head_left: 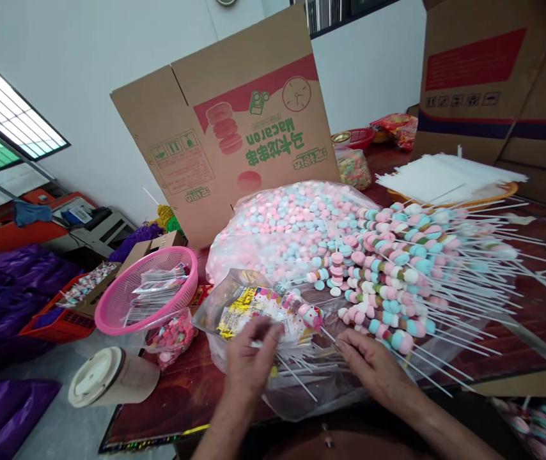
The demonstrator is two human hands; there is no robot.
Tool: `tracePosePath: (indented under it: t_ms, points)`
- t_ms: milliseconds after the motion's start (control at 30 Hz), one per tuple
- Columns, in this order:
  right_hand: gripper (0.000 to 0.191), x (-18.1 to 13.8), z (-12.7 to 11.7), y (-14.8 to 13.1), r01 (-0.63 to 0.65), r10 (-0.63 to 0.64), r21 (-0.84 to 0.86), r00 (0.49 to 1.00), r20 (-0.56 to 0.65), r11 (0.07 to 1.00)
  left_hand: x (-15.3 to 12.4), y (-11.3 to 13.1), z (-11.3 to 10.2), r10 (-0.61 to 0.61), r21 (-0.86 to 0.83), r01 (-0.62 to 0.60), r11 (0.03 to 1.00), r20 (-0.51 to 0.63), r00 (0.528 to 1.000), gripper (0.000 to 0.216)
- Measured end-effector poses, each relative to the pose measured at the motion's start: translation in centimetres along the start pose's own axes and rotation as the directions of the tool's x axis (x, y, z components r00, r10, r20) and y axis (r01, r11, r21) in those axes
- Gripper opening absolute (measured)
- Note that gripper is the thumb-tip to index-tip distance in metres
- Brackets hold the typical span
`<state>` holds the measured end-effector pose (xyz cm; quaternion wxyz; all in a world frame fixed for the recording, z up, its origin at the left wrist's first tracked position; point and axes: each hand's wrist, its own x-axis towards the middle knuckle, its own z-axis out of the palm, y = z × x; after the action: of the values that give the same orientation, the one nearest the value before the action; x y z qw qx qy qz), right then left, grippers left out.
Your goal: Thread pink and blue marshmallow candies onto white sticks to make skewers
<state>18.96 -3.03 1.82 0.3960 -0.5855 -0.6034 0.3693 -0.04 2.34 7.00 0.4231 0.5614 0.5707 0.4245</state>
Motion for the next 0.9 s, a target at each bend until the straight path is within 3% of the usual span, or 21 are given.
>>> tracePosePath:
  t_ms: [33, 100, 167, 233, 300, 467, 567, 733, 800, 900]
  points:
    - [0.032, -0.2, -0.6, -0.1, 0.024, -0.023, -0.025, 0.999, 0.037, 0.999, 0.8, 0.6, -1.4, 0.172, 0.143, -0.163, 0.976, -0.051, 0.984, 0.041]
    - [0.032, -0.4, -1.6, -0.7, 0.09, -0.082, -0.064, 0.99, 0.117, 0.994, 2.5, 1.4, -3.2, 0.384, 0.362, -0.375, 0.853, 0.05, 0.922, 0.061]
    - [0.032, -0.4, -2.3, -1.4, 0.157, -0.136, -0.104, 0.974, 0.182, 0.982, 3.7, 1.3, -3.5, 0.372, 0.371, -0.46, 0.807, 0.285, 0.883, 0.064]
    - [0.032, -0.2, -2.9, -1.9, 0.196, -0.159, -0.161, 0.963, 0.218, 0.967, 4.1, 0.4, -2.9, 0.291, 0.299, -0.439, 0.847, 0.431, 0.854, 0.053]
    - [0.031, 0.1, -3.6, -2.1, 0.224, -0.165, -0.241, 0.956, 0.242, 0.944, 3.7, -0.7, -2.0, 0.256, 0.239, -0.407, 0.882, 0.484, 0.837, 0.04]
    - [0.029, 1.2, -4.7, -2.2, 0.336, -0.221, -0.443, 0.931, 0.292, 0.831, 1.8, -1.8, -0.5, 0.285, 0.221, -0.466, 0.857, 0.551, 0.784, 0.019]
    - [0.03, 1.9, -4.3, -2.7, 0.389, -0.255, -0.47, 0.911, 0.323, 0.792, 0.8, -1.6, -0.2, 0.201, 0.228, -0.386, 0.894, 0.567, 0.799, 0.015]
    - [0.025, 3.1, -2.9, -3.5, 0.459, -0.295, -0.423, 0.869, 0.397, 0.781, -0.5, -2.3, 0.3, 0.126, 0.071, -0.193, 0.979, 0.532, 0.837, 0.007]
    - [0.023, 3.8, -2.4, -3.4, 0.418, -0.309, -0.33, 0.89, 0.336, 0.847, -0.9, -2.8, 0.7, 0.09, 0.012, -0.11, 0.994, 0.48, 0.872, 0.009]
    - [0.027, 4.3, -1.2, -3.0, 0.23, -0.226, -0.01, 0.962, 0.154, 0.973, -1.3, -3.1, 1.1, -0.041, -0.064, 0.074, 0.995, 0.407, 0.912, 0.023]
